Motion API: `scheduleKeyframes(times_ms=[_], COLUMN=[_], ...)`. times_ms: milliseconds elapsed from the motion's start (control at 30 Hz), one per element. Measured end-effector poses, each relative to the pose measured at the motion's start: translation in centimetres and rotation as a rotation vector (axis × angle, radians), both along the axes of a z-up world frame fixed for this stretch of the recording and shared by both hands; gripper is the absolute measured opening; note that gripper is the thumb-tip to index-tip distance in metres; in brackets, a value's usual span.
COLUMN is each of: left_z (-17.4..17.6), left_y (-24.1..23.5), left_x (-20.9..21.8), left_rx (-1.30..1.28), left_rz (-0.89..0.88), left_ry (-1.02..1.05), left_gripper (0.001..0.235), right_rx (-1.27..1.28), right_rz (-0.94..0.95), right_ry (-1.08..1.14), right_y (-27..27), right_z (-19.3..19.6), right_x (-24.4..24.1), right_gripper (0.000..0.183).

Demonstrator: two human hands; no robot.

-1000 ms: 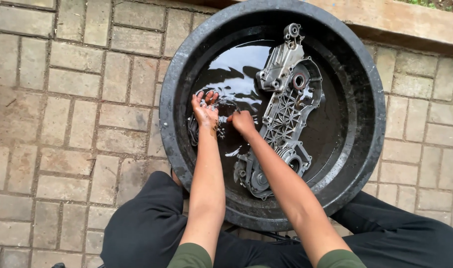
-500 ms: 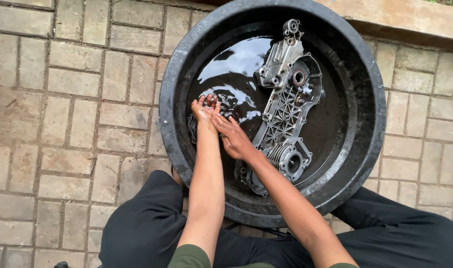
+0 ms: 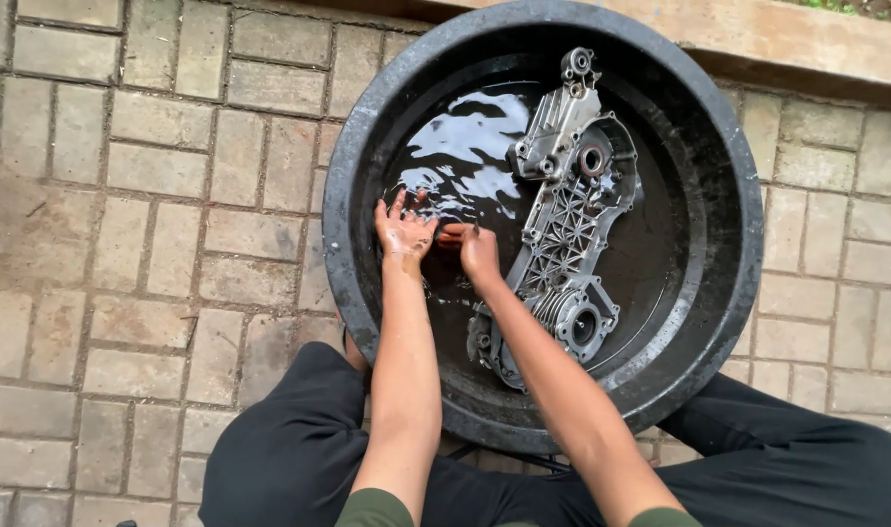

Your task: The person scrubs a metal engine cylinder head with a small metal tool while holding it over a black basin filled with water. They rotate the part to clean different sides and occasionally dip it into the water.

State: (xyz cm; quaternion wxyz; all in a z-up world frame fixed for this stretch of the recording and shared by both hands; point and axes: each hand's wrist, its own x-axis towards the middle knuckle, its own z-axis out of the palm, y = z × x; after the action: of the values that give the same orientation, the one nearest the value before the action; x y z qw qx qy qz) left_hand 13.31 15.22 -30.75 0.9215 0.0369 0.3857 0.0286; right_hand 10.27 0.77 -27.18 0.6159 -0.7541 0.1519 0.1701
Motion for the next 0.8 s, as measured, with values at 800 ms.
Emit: scheduleKeyframes(times_ms=[800], left_z=[-3.8], left_y=[-0.6], left_x=[0.6], left_rx=[0.244], left_rz=[-0.349], left_ry=[-0.005], left_gripper=[0.066], right_rx=[0.039], right_rz=[0.089], right_ry=[-0.087], right_y=[1.5], right_z=[12.6], right_x=[-1.9], right_gripper=[0.036])
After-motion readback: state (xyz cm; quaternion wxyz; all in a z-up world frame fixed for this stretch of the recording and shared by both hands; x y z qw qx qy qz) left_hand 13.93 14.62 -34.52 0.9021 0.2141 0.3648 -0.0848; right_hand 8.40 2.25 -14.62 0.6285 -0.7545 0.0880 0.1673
